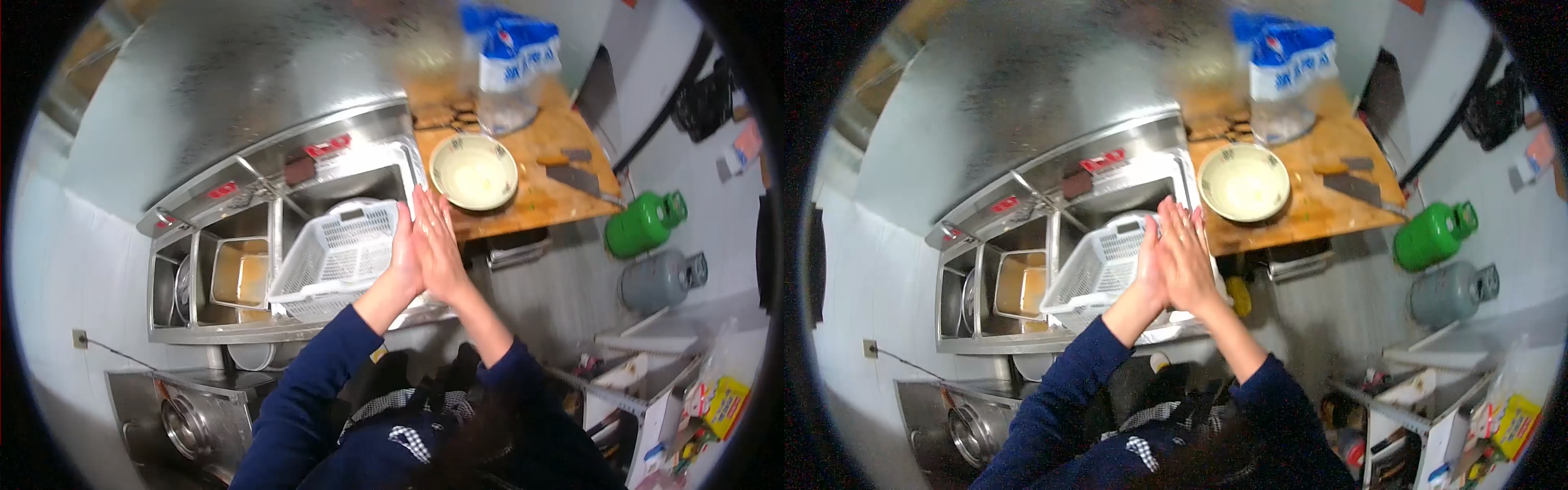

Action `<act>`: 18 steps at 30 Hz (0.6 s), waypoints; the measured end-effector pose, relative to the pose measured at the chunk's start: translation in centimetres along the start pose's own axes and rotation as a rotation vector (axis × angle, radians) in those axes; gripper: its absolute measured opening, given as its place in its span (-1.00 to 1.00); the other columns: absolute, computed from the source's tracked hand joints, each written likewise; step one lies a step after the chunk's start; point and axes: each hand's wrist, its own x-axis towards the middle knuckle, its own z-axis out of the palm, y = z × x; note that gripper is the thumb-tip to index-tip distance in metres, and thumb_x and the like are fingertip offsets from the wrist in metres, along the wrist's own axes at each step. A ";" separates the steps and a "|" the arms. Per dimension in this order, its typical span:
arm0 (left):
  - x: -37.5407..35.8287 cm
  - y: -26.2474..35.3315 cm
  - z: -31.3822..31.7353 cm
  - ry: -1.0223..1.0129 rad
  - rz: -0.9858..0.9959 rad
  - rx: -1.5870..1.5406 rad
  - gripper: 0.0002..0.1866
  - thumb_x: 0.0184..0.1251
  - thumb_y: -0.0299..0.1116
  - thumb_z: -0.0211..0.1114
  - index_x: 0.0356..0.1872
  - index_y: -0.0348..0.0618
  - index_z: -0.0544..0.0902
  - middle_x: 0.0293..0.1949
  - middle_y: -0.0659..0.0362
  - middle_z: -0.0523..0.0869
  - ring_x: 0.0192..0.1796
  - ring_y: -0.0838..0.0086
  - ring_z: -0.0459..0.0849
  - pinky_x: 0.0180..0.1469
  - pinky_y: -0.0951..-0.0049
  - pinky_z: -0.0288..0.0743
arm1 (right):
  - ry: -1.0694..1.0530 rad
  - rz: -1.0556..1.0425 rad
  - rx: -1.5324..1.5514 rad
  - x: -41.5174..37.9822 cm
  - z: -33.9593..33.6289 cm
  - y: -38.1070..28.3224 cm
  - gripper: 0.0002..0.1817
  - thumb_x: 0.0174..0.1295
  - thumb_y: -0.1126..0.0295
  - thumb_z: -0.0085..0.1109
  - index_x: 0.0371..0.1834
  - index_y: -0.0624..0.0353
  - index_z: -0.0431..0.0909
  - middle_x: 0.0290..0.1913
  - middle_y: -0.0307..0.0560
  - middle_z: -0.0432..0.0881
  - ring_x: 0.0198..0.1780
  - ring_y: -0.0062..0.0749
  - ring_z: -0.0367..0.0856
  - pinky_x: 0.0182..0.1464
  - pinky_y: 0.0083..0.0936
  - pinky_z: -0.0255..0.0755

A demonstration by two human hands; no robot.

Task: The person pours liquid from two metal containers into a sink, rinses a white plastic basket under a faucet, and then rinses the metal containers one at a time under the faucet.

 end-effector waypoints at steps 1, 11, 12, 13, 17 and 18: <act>-1.0 0.8 1.3 0.094 0.066 0.265 -0.38 0.28 0.17 -0.29 0.30 0.15 0.04 0.33 0.21 0.04 0.35 0.46 0.02 0.34 0.37 -0.15 | -0.078 0.107 0.034 2.1 1.5 1.8 -0.44 0.28 0.18 -0.32 0.30 0.21 0.01 0.34 0.06 -0.01 0.37 -0.07 -0.11 0.33 -0.18 -0.30; -4.5 18.0 -3.5 0.201 0.121 0.022 -0.32 0.24 0.18 -0.17 0.24 -0.09 0.16 0.24 0.17 0.25 0.24 0.29 0.26 0.24 0.26 0.12 | -0.125 0.359 -0.279 8.7 20.3 -5.4 -0.39 0.24 0.06 -0.26 0.22 0.30 0.14 0.30 0.21 0.04 0.36 -0.07 -0.08 0.33 -0.22 -0.22; -3.9 20.7 -7.5 0.164 -0.091 -0.157 -0.28 0.23 0.20 -0.21 0.22 -0.18 0.16 0.23 0.08 0.26 0.24 0.27 0.26 0.25 0.25 0.11 | 0.072 0.593 -0.483 7.8 26.1 -6.7 -0.44 0.25 0.12 -0.26 0.21 0.31 0.16 0.29 0.21 0.06 0.35 -0.07 -0.07 0.33 -0.25 -0.20; -4.1 21.9 -9.3 0.044 -0.045 -0.159 -0.29 0.24 0.20 -0.22 0.20 -0.22 0.18 0.22 0.02 0.26 0.24 0.24 0.26 0.24 0.24 0.10 | -0.046 0.417 -0.378 7.9 26.2 -7.1 -0.46 0.24 0.15 -0.25 0.19 0.31 0.18 0.28 0.21 0.08 0.35 -0.07 -0.05 0.32 -0.25 -0.18; -6.7 23.0 -10.5 0.176 -0.200 -0.133 -0.34 0.29 0.10 -0.20 0.19 -0.28 0.16 0.20 -0.09 0.27 0.24 0.15 0.26 0.25 0.26 0.11 | -0.426 -0.032 0.045 7.8 22.8 -1.1 -0.50 0.16 0.21 -0.13 0.09 0.33 0.27 0.15 0.22 0.28 0.25 -0.01 0.15 0.25 -0.29 0.01; -7.4 23.8 -10.4 0.132 -0.211 -0.086 -0.35 0.30 0.08 -0.18 0.20 -0.27 0.15 0.19 -0.08 0.28 0.23 0.17 0.26 0.25 0.27 0.11 | -0.505 0.213 0.032 7.7 21.5 0.9 -0.50 0.16 0.19 -0.08 0.06 0.36 0.28 0.10 0.23 0.33 0.19 0.03 0.22 0.20 -0.29 0.09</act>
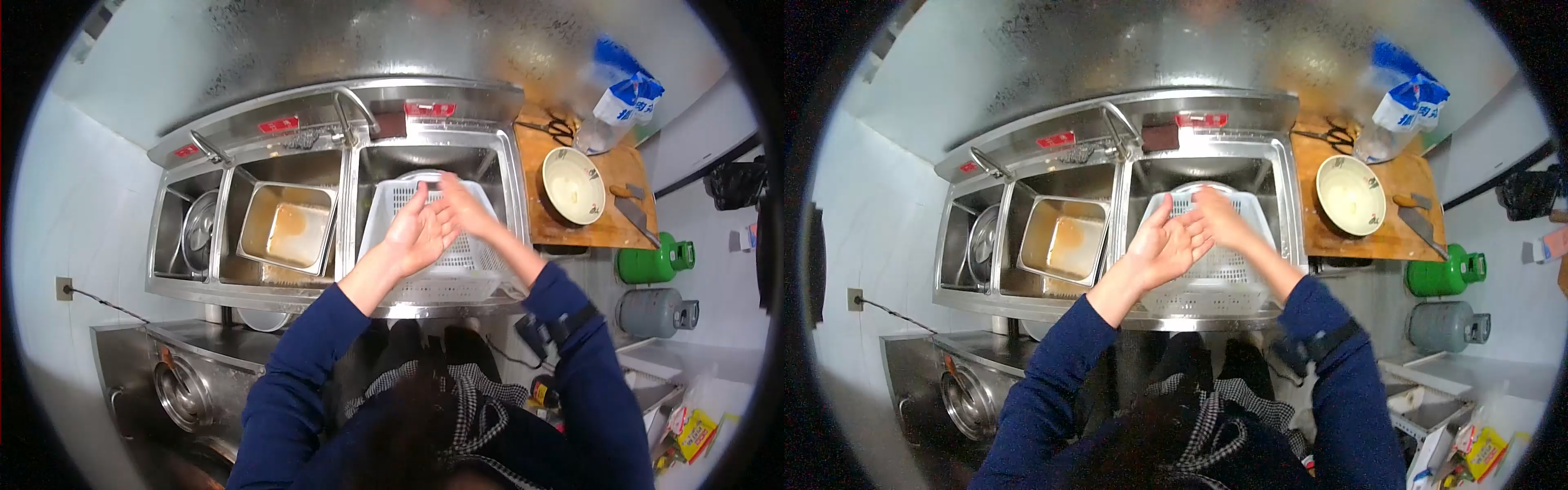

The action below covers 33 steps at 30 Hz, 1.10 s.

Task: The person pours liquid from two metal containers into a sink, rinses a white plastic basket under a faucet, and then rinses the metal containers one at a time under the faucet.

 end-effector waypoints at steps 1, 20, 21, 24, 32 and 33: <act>-0.6 1.1 0.1 -0.048 -0.002 0.052 -0.36 0.30 0.06 -0.17 0.20 -0.27 0.14 0.19 -0.07 0.29 0.23 0.19 0.27 0.25 0.28 0.11 | -0.068 0.243 0.022 -0.3 -1.3 2.0 -0.50 0.16 0.17 -0.04 0.03 0.38 0.29 0.05 0.24 0.38 0.12 0.07 0.29 0.15 -0.29 0.16; -6.2 -1.4 -15.1 0.741 0.186 1.360 -0.59 -0.17 -0.65 0.06 -0.13 -0.32 0.46 -0.29 -0.08 0.61 -0.15 0.23 0.60 -0.11 0.38 0.42 | -0.352 -0.058 -0.248 -6.8 3.6 3.5 -0.22 0.02 0.29 0.15 0.24 0.42 -0.04 0.28 0.24 0.02 0.33 -0.01 -0.04 0.35 -0.32 -0.18; -7.1 -1.9 -14.5 0.726 0.181 1.350 -0.57 -0.17 -0.66 0.06 -0.12 -0.31 0.45 -0.29 -0.07 0.61 -0.16 0.22 0.60 -0.11 0.38 0.42 | -0.473 -0.227 -0.179 -5.9 6.8 4.6 -0.22 0.08 0.19 0.07 0.27 0.38 -0.06 0.31 0.21 -0.02 0.35 -0.04 -0.09 0.35 -0.32 -0.23; -9.1 -3.2 -14.1 0.713 0.256 1.293 -0.57 -0.20 -0.68 0.04 -0.14 -0.30 0.44 -0.32 -0.04 0.60 -0.16 0.27 0.60 -0.11 0.39 0.41 | -0.607 -0.503 -0.173 -4.8 14.7 7.3 -0.27 0.17 0.06 -0.09 0.29 0.28 -0.06 0.34 0.13 -0.05 0.38 -0.12 -0.16 0.36 -0.32 -0.26; -12.4 -6.4 -16.1 0.899 0.318 0.962 -0.63 -0.18 -0.72 -0.02 -0.21 -0.38 0.46 -0.39 0.11 0.59 -0.26 0.58 0.52 -0.21 0.56 0.39 | -0.377 -0.210 -0.518 3.5 16.7 13.6 -0.34 0.18 0.16 -0.11 0.28 0.28 -0.01 0.34 0.07 -0.01 0.36 -0.18 -0.09 0.34 -0.25 -0.23; -12.3 -6.7 -15.9 0.901 0.340 0.912 -0.62 -0.17 -0.72 -0.03 -0.20 -0.39 0.46 -0.38 0.09 0.60 -0.24 0.56 0.53 -0.19 0.55 0.40 | -0.350 -0.084 -0.603 3.6 15.9 14.1 -0.33 0.18 0.15 -0.12 0.27 0.31 -0.02 0.33 0.08 -0.01 0.37 -0.17 -0.10 0.34 -0.23 -0.23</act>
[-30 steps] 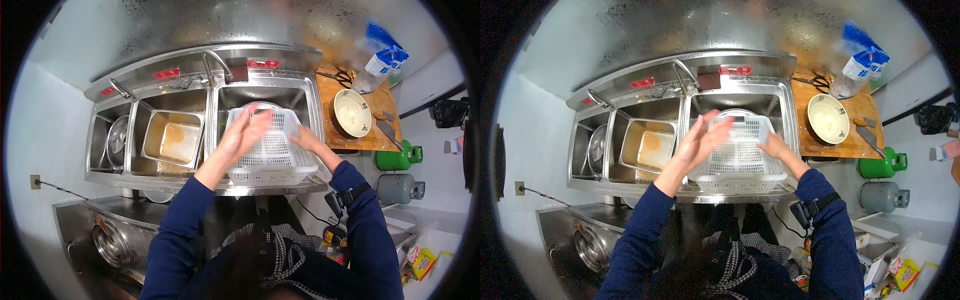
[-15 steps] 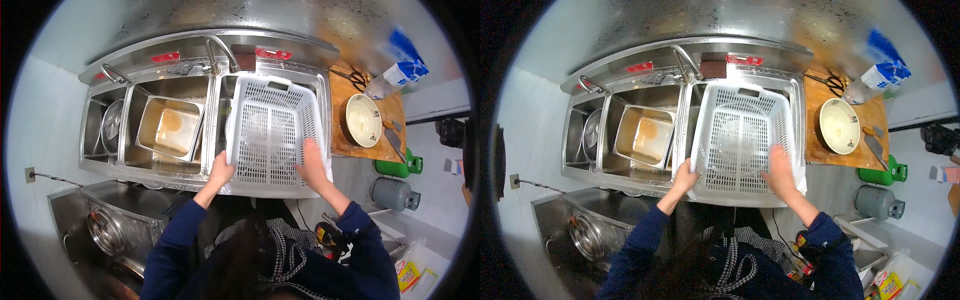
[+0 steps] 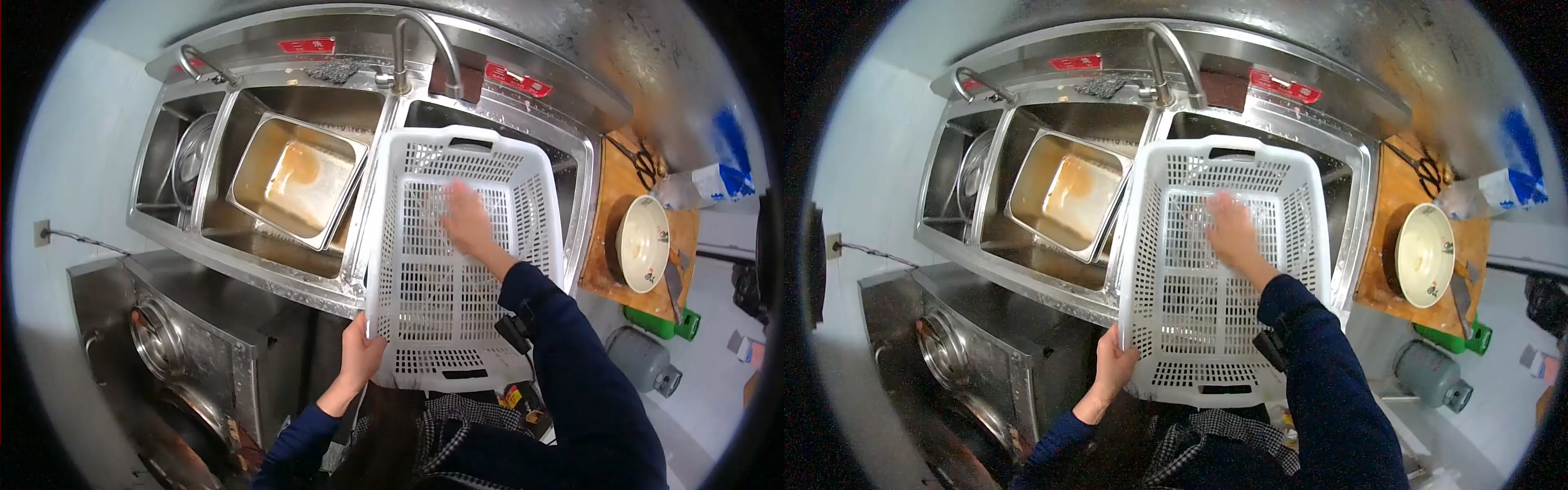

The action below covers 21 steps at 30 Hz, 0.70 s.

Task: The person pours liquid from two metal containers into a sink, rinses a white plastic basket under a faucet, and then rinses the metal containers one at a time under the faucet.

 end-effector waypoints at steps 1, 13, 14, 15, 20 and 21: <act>-0.2 0.0 0.2 0.014 -0.006 -0.049 -0.62 -0.17 -0.71 -0.03 -0.18 -0.40 0.46 -0.37 0.07 0.61 -0.23 0.55 0.54 -0.17 0.53 0.40 | 0.072 0.098 -0.005 -0.4 0.2 0.6 -0.32 0.19 0.14 -0.12 0.27 0.34 -0.04 0.33 0.11 -0.02 0.37 -0.15 -0.11 0.34 -0.23 -0.24; -1.0 0.2 -0.5 0.010 0.076 0.176 -0.64 -0.14 -0.59 0.02 -0.19 -0.41 0.44 -0.39 -0.14 0.59 -0.24 0.11 0.61 -0.18 0.40 0.44 | -0.257 -0.334 0.133 1.4 -1.9 -2.8 -0.28 0.12 0.15 -0.05 0.27 0.31 -0.03 0.34 0.07 -0.03 0.37 -0.17 -0.12 0.35 -0.25 -0.23; -1.4 -0.3 -0.3 0.016 0.072 0.135 -0.64 -0.14 -0.59 0.02 -0.19 -0.41 0.44 -0.39 -0.14 0.59 -0.24 0.10 0.61 -0.19 0.40 0.44 | -0.196 -0.035 0.151 2.1 -2.7 -0.7 -0.29 0.12 0.14 -0.05 0.27 0.30 0.00 0.34 0.03 0.00 0.37 -0.20 -0.09 0.35 -0.25 -0.21; -1.8 -1.0 -0.3 0.022 0.073 0.100 -0.64 -0.14 -0.59 0.01 -0.18 -0.41 0.44 -0.38 -0.14 0.59 -0.25 0.09 0.61 -0.19 0.40 0.44 | -0.103 -0.040 0.033 1.2 -2.1 0.3 -0.29 0.11 0.14 -0.04 0.27 0.31 0.00 0.33 0.04 0.00 0.36 -0.19 -0.09 0.35 -0.25 -0.21; -1.7 -1.0 -0.4 -0.037 0.015 0.125 -0.63 -0.14 -0.60 0.00 -0.18 -0.40 0.44 -0.39 -0.12 0.60 -0.26 0.16 0.63 -0.19 0.41 0.44 | -0.130 0.012 0.109 -4.4 -1.1 -6.1 -0.28 0.15 0.13 -0.08 0.27 0.36 -0.05 0.33 0.11 -0.02 0.37 -0.18 -0.11 0.35 -0.31 -0.22; -1.9 -0.7 -0.4 -0.023 0.049 0.189 -0.63 -0.14 -0.60 0.00 -0.18 -0.40 0.44 -0.39 -0.12 0.60 -0.26 0.18 0.63 -0.20 0.41 0.44 | -0.109 -0.153 0.121 -3.3 -0.9 -6.7 -0.28 0.15 0.13 -0.07 0.28 0.34 -0.05 0.34 0.09 -0.03 0.37 -0.19 -0.11 0.35 -0.32 -0.21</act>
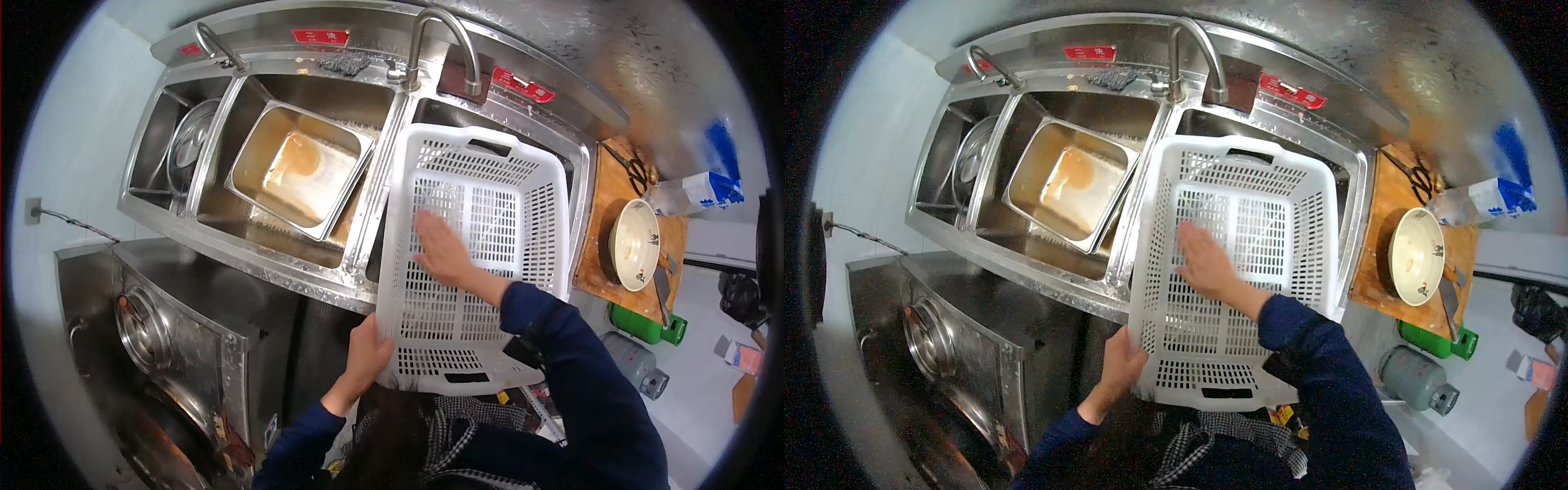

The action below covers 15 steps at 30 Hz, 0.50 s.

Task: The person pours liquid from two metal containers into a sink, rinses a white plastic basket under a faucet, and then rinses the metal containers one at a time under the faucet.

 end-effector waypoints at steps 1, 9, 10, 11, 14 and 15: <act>0.0 0.4 -0.1 0.014 0.030 0.068 -0.63 -0.14 -0.61 -0.01 -0.18 -0.40 0.44 -0.40 -0.11 0.61 -0.26 0.20 0.64 -0.20 0.42 0.44 | 0.011 -0.165 0.003 1.6 0.2 0.2 -0.27 0.14 0.14 -0.06 0.28 0.33 -0.05 0.34 0.08 -0.03 0.37 -0.20 -0.11 0.35 -0.33 -0.21; -0.5 -0.4 -0.3 0.044 -0.010 -0.191 -0.66 -0.14 -0.62 0.00 -0.21 -0.40 0.46 -0.42 0.04 0.61 -0.31 0.48 0.60 -0.24 0.53 0.43 | -0.005 -0.408 -0.090 7.1 -4.0 5.9 -0.33 0.14 0.20 -0.01 0.31 0.04 -0.01 0.33 -0.13 0.04 0.34 -0.36 0.00 0.35 -0.37 -0.12; -0.2 -0.3 -0.2 0.053 -0.034 -0.276 -0.68 -0.14 -0.62 0.01 -0.23 -0.39 0.46 -0.43 0.09 0.60 -0.32 0.56 0.58 -0.26 0.56 0.43 | 0.011 -0.342 -0.089 6.4 -4.0 6.2 -0.34 0.14 0.21 -0.02 0.31 0.04 -0.01 0.34 -0.13 0.04 0.35 -0.35 0.00 0.35 -0.35 -0.13; 0.1 -0.1 -0.4 0.050 -0.050 -0.249 -0.69 -0.15 -0.62 0.02 -0.25 -0.39 0.46 -0.45 0.12 0.59 -0.33 0.60 0.55 -0.27 0.58 0.42 | 0.028 -0.274 -0.090 5.1 -3.9 6.2 -0.34 0.14 0.22 -0.02 0.31 0.03 -0.01 0.34 -0.13 0.04 0.35 -0.35 -0.01 0.34 -0.33 -0.13; -0.1 0.3 -0.6 0.035 -0.098 -0.213 -0.73 -0.16 -0.62 0.03 -0.30 -0.39 0.46 -0.48 0.18 0.57 -0.35 0.68 0.51 -0.30 0.62 0.41 | 0.069 0.059 -0.209 -0.1 -2.1 9.1 -0.35 0.18 0.19 -0.11 0.31 0.15 -0.05 0.35 -0.06 -0.02 0.37 -0.31 -0.10 0.35 -0.26 -0.22; 0.1 -0.4 -0.2 0.037 -0.098 -0.227 -0.74 -0.16 -0.62 0.04 -0.31 -0.40 0.46 -0.48 0.17 0.57 -0.35 0.67 0.52 -0.31 0.61 0.41 | 0.112 0.207 -0.258 -1.9 -1.5 10.7 -0.34 0.20 0.17 -0.14 0.31 0.20 -0.07 0.35 -0.03 -0.04 0.38 -0.29 -0.13 0.35 -0.25 -0.25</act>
